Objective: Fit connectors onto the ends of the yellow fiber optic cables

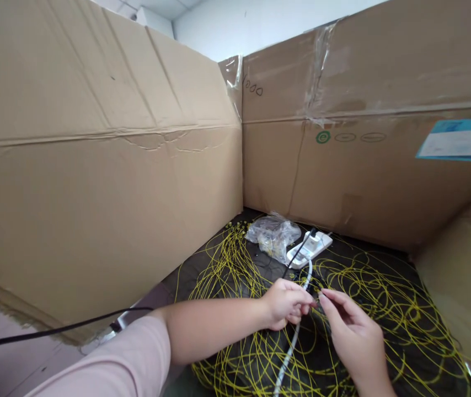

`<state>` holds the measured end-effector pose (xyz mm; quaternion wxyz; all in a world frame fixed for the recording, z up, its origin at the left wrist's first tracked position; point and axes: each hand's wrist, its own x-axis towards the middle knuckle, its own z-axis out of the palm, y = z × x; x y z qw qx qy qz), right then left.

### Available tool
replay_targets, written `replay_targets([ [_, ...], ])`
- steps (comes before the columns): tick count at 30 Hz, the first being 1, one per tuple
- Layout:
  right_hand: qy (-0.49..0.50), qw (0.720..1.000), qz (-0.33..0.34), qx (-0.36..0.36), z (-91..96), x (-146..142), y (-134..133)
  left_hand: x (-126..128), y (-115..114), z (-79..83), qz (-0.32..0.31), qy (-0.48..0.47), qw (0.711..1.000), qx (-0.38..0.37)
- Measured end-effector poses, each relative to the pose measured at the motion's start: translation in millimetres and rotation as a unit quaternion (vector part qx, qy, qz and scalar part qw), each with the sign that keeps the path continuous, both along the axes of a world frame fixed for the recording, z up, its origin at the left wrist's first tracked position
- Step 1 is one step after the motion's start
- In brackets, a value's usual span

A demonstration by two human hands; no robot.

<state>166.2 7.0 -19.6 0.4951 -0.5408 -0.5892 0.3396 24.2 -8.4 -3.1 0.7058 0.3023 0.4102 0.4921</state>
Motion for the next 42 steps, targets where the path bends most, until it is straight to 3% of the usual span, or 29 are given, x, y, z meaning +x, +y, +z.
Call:
replay_targets([
  [8, 0.006, 1.0, 0.013, 0.014, -8.6, 1.3, 4.7, -1.5, 0.3, -5.9, -0.04, 0.009, 0.999, 0.03],
  [14, 0.046, 0.998, 0.028, 0.028, 2.9, -6.5, -0.6, -0.1, -3.6, -0.5, -0.002, 0.086, 0.995, 0.043],
  [19, 0.166, 0.983, 0.077, -0.015, 11.0, -10.9, 0.9, -0.1, -2.0, 2.6, -0.021, 0.072, 0.995, 0.062],
  [28, 0.245, 0.963, 0.107, -0.041, 10.8, -6.5, 4.6, -3.5, -3.5, 6.1, -0.057, 0.068, 0.995, 0.04],
  [42, 0.246, 0.962, 0.111, -0.037, 10.4, -7.0, 5.5, -2.2, -0.1, 6.9, 0.011, 0.068, 0.996, 0.049],
])
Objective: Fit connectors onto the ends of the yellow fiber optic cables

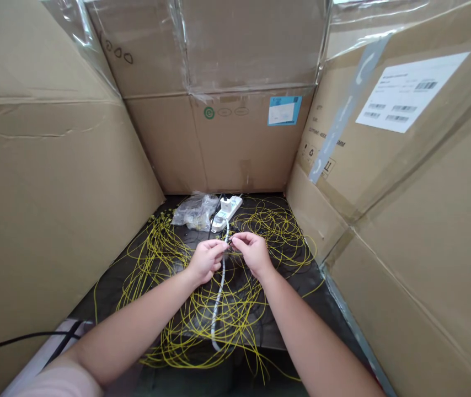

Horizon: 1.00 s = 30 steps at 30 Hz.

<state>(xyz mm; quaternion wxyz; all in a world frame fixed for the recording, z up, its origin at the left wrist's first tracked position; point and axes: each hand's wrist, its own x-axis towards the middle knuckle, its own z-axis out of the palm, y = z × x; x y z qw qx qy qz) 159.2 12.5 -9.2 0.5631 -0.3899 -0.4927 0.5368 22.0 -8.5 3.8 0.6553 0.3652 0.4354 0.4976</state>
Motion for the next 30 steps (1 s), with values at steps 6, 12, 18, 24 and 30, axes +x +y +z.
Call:
replay_targets([
  [6, -0.014, 1.0, -0.004, 0.007, -2.2, -2.0, 0.8, 1.3, 1.3, -1.3, 0.023, 0.015, 1.0, 0.0],
  [12, -0.036, 0.999, -0.009, 0.017, -3.4, -2.0, 0.5, 0.6, 3.1, -4.2, 0.028, 0.017, 0.999, -0.004],
  [18, -0.06, 0.998, -0.018, 0.029, -5.4, -2.6, 0.5, 0.4, 3.9, -5.5, 0.034, 0.021, 0.999, -0.004],
  [24, -0.08, 0.996, -0.02, 0.042, -6.6, -2.8, 0.4, -0.1, 3.7, -6.0, 0.037, 0.025, 0.999, -0.001],
  [30, -0.098, 0.994, -0.015, 0.049, -5.1, -2.3, -1.0, 0.0, 3.9, -6.8, 0.035, 0.029, 0.999, 0.0],
])
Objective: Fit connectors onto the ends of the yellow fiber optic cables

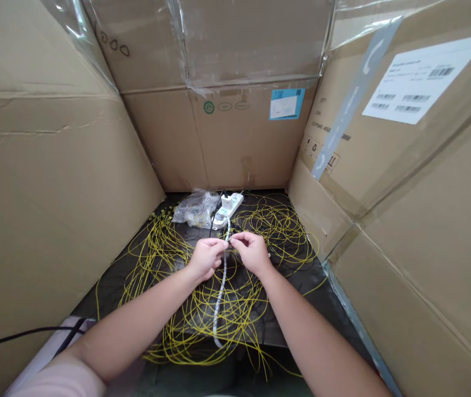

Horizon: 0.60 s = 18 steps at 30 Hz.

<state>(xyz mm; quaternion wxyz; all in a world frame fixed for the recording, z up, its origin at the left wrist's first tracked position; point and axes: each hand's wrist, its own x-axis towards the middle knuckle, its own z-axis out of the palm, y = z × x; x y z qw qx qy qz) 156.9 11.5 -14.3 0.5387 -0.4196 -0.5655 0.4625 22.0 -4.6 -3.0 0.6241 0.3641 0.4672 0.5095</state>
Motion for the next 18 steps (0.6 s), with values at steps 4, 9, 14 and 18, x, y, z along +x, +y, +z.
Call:
replay_targets([
  [4, 0.0, 1.0, 0.0, -0.002, 0.8, -0.8, 0.0, 0.4, 0.0, 0.0, -0.003, 0.001, 1.0, 0.0],
  [9, 0.014, 1.0, -0.012, -0.011, 0.9, -0.6, 1.2, -0.8, -0.2, 0.1, -0.024, -0.015, 1.0, 0.002],
  [14, 0.019, 0.999, -0.021, -0.016, 2.6, 0.3, 2.3, -2.9, 0.4, -0.5, -0.042, -0.037, 0.998, 0.005],
  [18, 0.022, 0.999, -0.02, -0.021, 4.9, 0.5, 1.4, -3.1, 0.6, 0.3, -0.038, -0.034, 0.999, 0.005],
])
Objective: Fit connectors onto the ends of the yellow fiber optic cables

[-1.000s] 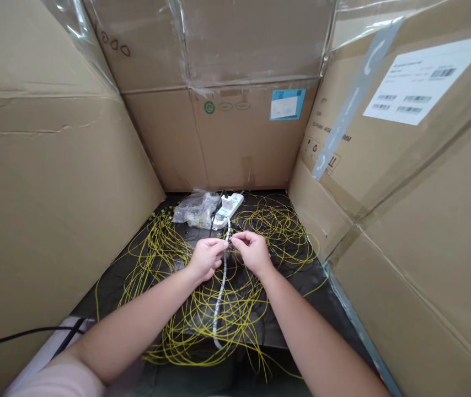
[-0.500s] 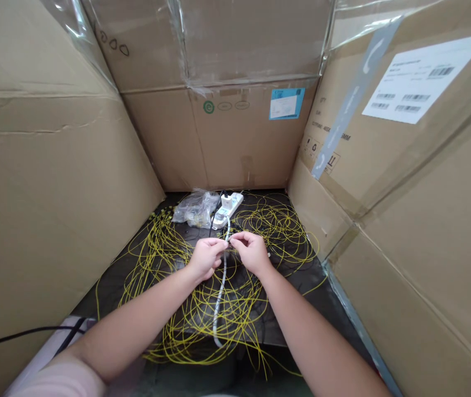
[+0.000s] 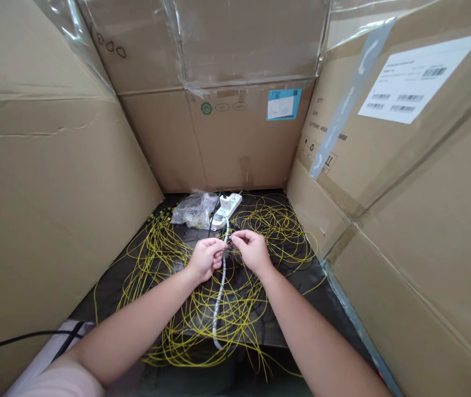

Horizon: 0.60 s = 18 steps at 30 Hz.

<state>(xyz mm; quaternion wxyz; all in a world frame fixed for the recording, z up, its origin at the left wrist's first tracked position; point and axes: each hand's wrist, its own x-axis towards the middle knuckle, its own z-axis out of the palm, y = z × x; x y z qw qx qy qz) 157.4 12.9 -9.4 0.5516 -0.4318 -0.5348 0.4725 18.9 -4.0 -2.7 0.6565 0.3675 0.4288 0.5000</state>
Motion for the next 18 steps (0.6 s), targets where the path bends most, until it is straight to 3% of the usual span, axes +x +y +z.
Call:
replay_targets([
  [18, 0.071, 0.997, -0.011, -0.012, -2.8, -4.0, 0.9, 1.5, 1.2, -1.3, 0.007, 0.02, 0.999, 0.025],
])
